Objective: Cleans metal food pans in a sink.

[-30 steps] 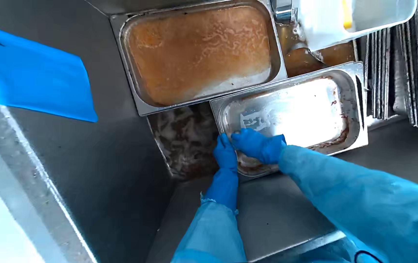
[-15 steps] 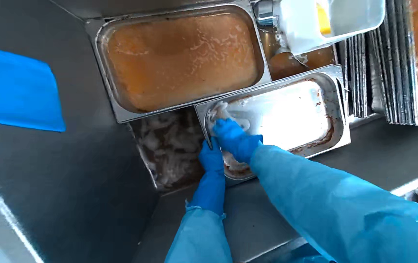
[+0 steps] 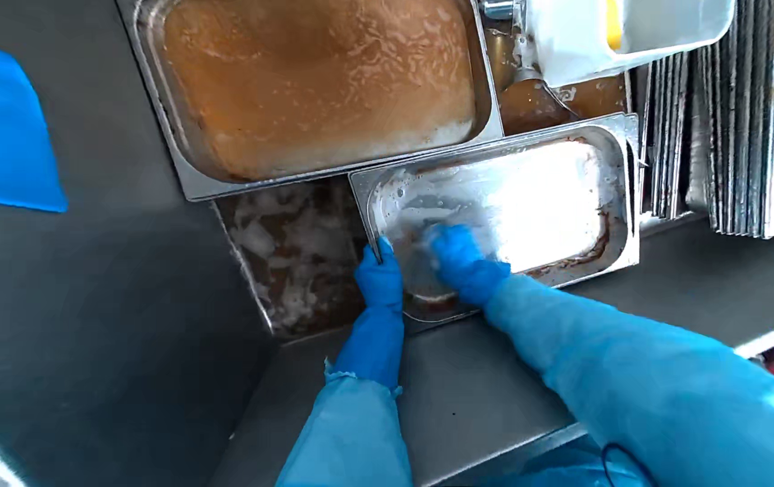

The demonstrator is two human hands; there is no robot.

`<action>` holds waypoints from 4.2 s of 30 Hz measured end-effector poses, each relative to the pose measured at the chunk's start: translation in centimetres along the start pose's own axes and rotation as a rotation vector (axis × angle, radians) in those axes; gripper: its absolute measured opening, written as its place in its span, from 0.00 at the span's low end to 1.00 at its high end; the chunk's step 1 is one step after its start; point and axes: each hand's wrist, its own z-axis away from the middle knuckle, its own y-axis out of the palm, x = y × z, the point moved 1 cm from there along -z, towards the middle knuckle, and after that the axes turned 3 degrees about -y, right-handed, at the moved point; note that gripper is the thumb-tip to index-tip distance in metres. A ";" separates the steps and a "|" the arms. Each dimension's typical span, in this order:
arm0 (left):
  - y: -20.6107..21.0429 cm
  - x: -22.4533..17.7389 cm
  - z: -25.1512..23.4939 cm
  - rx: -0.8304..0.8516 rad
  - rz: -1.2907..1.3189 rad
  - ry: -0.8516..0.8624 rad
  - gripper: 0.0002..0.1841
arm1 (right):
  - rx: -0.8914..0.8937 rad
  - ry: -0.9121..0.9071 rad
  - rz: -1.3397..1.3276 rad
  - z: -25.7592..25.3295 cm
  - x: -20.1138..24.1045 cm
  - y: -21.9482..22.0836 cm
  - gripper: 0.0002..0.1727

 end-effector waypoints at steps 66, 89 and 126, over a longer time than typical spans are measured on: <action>0.2 -1.5 -1.4 0.130 -0.072 -0.246 0.35 | 0.279 0.399 -0.563 1.1 7.1 1.1 0.17; -0.7 -1.4 -1.7 0.175 -0.154 -0.228 0.34 | 0.453 -0.455 -0.213 7.2 -3.1 -0.7 0.25; -0.6 -2.1 -1.5 0.165 -0.136 -0.257 0.29 | 0.523 0.167 0.131 9.8 -11.7 -5.9 0.24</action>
